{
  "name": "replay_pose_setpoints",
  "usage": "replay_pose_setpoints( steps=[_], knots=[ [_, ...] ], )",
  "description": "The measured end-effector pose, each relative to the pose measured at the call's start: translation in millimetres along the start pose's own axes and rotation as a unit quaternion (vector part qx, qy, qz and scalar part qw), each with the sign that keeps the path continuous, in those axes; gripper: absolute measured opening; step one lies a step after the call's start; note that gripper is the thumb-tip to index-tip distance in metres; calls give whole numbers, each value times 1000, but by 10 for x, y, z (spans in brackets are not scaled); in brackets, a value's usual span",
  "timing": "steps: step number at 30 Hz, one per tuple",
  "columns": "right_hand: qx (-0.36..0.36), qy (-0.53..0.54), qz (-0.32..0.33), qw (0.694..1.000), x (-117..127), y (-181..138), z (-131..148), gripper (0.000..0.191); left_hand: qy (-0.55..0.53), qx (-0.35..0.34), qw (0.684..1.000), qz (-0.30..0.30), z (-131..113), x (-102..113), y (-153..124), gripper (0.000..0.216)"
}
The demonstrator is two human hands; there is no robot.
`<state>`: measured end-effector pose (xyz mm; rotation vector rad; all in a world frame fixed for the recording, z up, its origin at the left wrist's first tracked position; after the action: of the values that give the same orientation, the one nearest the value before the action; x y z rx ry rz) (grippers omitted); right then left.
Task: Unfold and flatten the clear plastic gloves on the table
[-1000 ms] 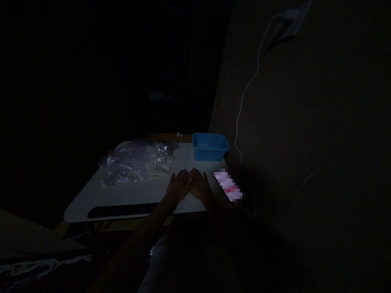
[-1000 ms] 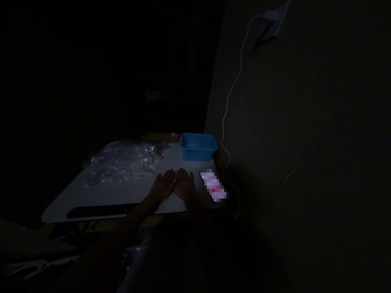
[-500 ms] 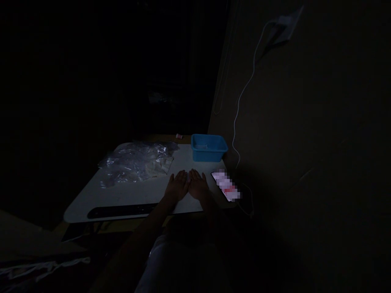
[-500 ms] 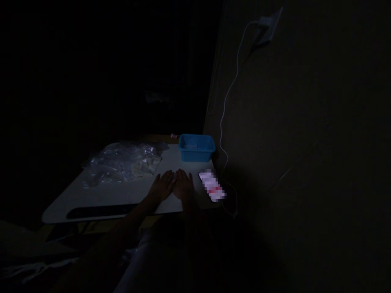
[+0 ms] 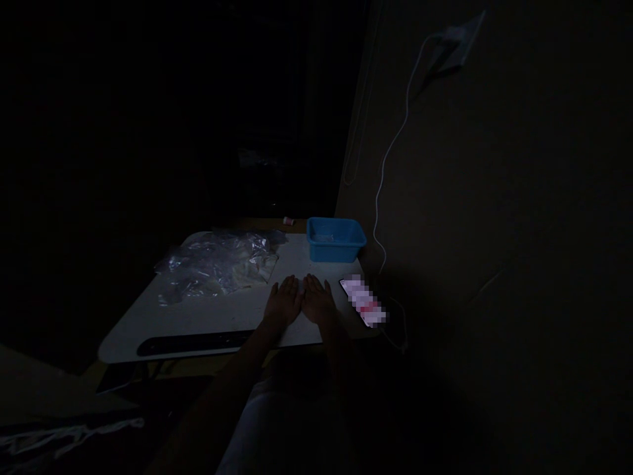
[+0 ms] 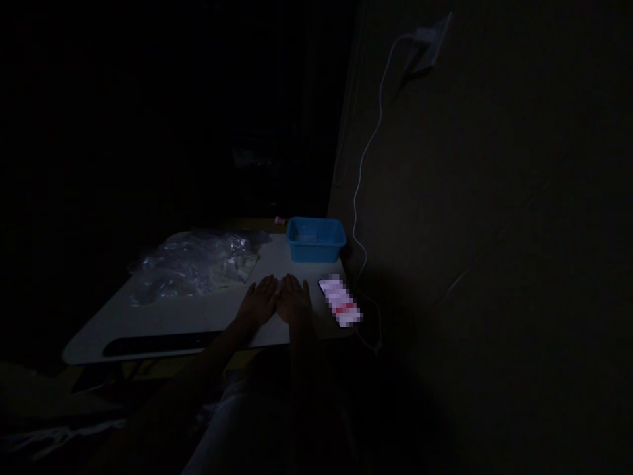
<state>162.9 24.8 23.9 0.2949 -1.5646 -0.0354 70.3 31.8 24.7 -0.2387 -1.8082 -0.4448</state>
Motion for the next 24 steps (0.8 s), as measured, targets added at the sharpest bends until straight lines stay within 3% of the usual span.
replay_pose_setpoints(
  steps=[7, 13, 19, 24],
  knots=[
    [-2, 25, -13, 1000, 11, -10, 9, 50, 12, 50, 998, -38, 14, 37, -22, 54],
    [-4, 79, -66, 995, 26, -10, -74, 55, 7, 41, 999, -32, 11, 52, -24, 54],
    [92, 109, -127, 982, 52, -126, -233, 58, -16, 44, 998, -36, 48, 52, -11, 53],
    [155, 27, -83, 984, 124, -125, -244, 38, -33, 30, 998, -47, 59, 57, -17, 53]
  ],
)
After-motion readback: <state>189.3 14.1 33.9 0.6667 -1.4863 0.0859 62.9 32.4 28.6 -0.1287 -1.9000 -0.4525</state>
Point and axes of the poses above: each hand's wrist, its own y-axis towards the middle knuckle, its own x-axis out of the back of the hand, z = x × y, the point moved 4 cm from there along y, towards the middle knuckle, and after that the axes turned 9 degrees about -y, right-handed, at the moved point
